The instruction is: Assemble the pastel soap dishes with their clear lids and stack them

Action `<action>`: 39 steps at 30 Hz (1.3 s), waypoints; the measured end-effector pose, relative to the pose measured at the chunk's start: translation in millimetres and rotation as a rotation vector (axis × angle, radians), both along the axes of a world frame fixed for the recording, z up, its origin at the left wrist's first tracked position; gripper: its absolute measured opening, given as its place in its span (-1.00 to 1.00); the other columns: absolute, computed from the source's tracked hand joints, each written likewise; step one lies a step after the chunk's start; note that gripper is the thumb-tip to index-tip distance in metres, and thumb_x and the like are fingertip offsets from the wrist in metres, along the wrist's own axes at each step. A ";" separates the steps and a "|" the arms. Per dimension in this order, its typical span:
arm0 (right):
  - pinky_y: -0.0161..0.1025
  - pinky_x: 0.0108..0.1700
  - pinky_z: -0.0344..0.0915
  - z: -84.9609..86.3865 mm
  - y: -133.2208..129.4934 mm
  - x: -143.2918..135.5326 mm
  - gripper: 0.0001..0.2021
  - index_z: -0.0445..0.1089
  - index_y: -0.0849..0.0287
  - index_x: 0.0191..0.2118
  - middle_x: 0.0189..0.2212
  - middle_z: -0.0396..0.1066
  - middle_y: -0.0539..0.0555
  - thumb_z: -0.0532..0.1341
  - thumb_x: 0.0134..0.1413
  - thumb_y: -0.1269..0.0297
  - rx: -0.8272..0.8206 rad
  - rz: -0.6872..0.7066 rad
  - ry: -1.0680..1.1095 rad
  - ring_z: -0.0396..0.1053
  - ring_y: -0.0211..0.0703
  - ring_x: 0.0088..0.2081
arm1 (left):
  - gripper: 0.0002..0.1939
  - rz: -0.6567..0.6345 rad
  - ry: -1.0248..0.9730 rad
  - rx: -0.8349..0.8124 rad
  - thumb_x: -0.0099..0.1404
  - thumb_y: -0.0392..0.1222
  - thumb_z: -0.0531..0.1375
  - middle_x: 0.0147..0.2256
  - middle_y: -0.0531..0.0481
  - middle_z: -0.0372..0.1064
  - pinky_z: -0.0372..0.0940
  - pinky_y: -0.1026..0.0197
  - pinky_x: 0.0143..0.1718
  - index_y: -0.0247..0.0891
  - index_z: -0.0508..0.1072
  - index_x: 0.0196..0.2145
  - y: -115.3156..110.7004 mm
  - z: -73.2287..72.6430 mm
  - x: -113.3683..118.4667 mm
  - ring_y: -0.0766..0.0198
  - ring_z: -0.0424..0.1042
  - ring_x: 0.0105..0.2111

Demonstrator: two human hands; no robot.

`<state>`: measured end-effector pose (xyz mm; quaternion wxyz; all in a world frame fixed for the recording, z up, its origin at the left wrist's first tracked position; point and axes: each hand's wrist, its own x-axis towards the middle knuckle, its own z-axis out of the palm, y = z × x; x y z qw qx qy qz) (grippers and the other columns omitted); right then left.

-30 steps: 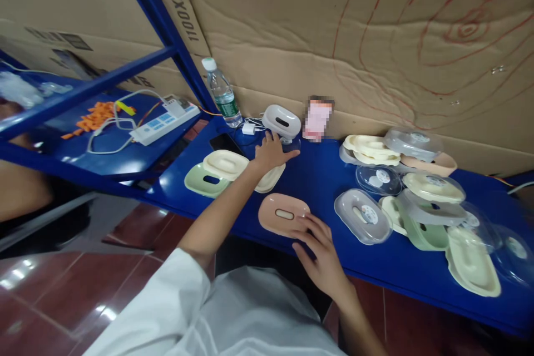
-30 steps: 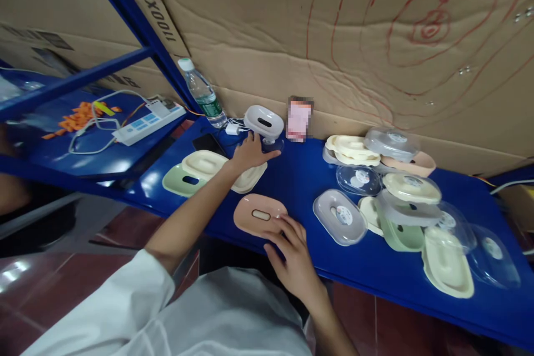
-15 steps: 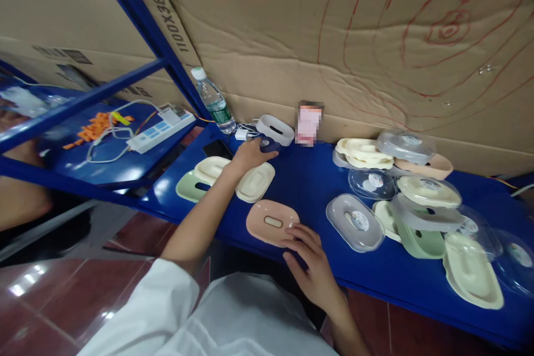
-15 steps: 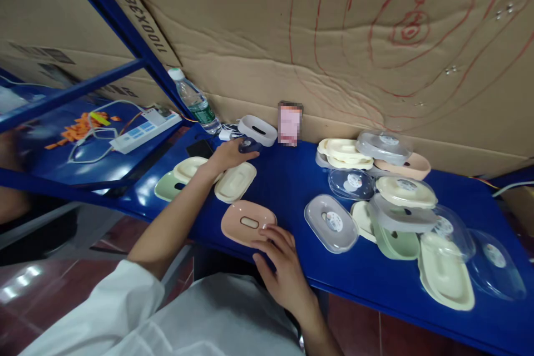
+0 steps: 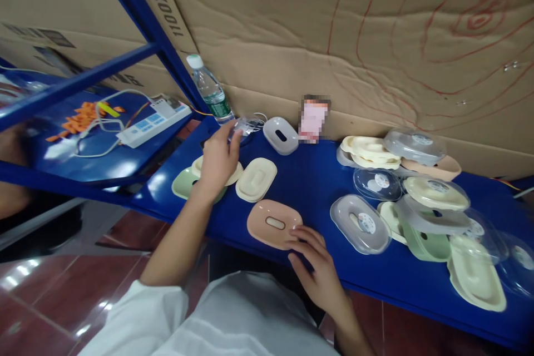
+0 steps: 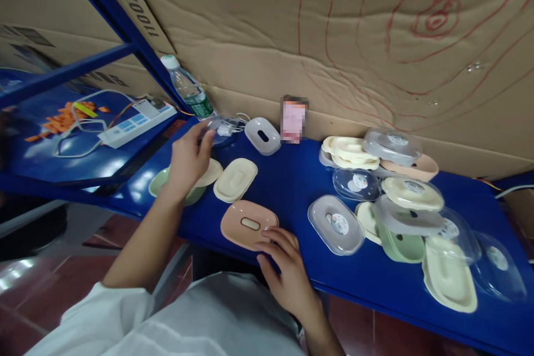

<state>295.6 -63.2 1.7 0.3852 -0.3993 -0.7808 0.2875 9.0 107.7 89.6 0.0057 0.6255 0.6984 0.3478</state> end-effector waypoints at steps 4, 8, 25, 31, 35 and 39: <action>0.10 0.32 0.42 -7.7 -4.3 1.1 -0.61 0.38 -0.04 0.30 0.29 0.40 0.19 0.20 0.43 0.31 -0.008 -0.100 -0.023 0.36 0.08 0.35 | -0.50 -0.221 -0.093 0.074 0.63 0.06 0.01 0.27 -0.19 0.45 0.45 -0.01 0.23 -0.21 0.34 0.36 -50.5 2.6 -5.8 0.02 0.51 0.21; 0.27 0.38 0.33 -8.1 -3.5 3.1 -0.29 -0.02 -0.07 0.56 0.56 -0.07 0.26 0.23 0.43 0.17 0.008 -0.206 0.007 0.16 0.23 0.48 | -0.49 -0.718 -0.086 -0.006 0.64 -0.14 0.03 0.41 -0.16 0.27 0.30 -0.12 0.40 -0.10 0.17 0.46 -105.7 -11.5 0.5 0.02 0.28 0.42; 0.37 0.32 0.42 12.0 -0.2 -40.2 -0.45 0.43 -0.08 0.26 0.28 0.34 0.17 0.50 0.19 0.16 0.257 -0.410 -0.088 0.35 0.28 0.36 | -0.30 -1.061 -0.090 0.079 0.55 -0.18 0.22 0.49 -0.32 0.04 0.19 -0.28 0.46 -0.12 0.06 0.52 -131.2 -72.5 -9.2 -0.14 -0.06 0.55; 0.39 0.30 0.40 -10.5 -17.3 -55.2 -0.52 0.39 -0.07 0.25 0.26 0.29 0.20 0.44 0.26 0.21 0.260 -0.446 -0.274 0.26 0.31 0.40 | -0.40 -0.973 0.069 0.056 0.53 -0.20 0.26 0.42 -0.28 0.21 0.32 -0.28 0.39 -0.08 0.22 0.43 -135.0 -93.0 -10.6 -0.13 0.10 0.50; 0.30 0.33 0.39 -4.3 -15.3 -45.5 -0.53 0.36 -0.05 0.29 0.30 0.25 0.22 0.37 0.34 0.27 0.192 -0.344 -0.342 0.23 0.24 0.41 | -0.47 -0.958 0.021 -0.027 0.55 -0.23 0.22 0.40 -0.25 0.21 0.32 -0.24 0.40 -0.08 0.26 0.39 -133.9 -89.6 -13.1 -0.11 0.10 0.49; 0.23 0.32 0.39 0.8 -10.9 -37.9 -0.52 0.39 -0.08 0.31 0.26 0.27 0.20 0.37 0.34 0.28 0.210 -0.329 -0.387 0.27 0.19 0.35 | -0.51 -0.938 -0.018 -0.102 0.57 -0.22 0.18 0.47 -0.26 0.07 0.36 -0.18 0.36 -0.08 0.27 0.38 -134.7 -87.2 -12.5 -0.11 0.12 0.49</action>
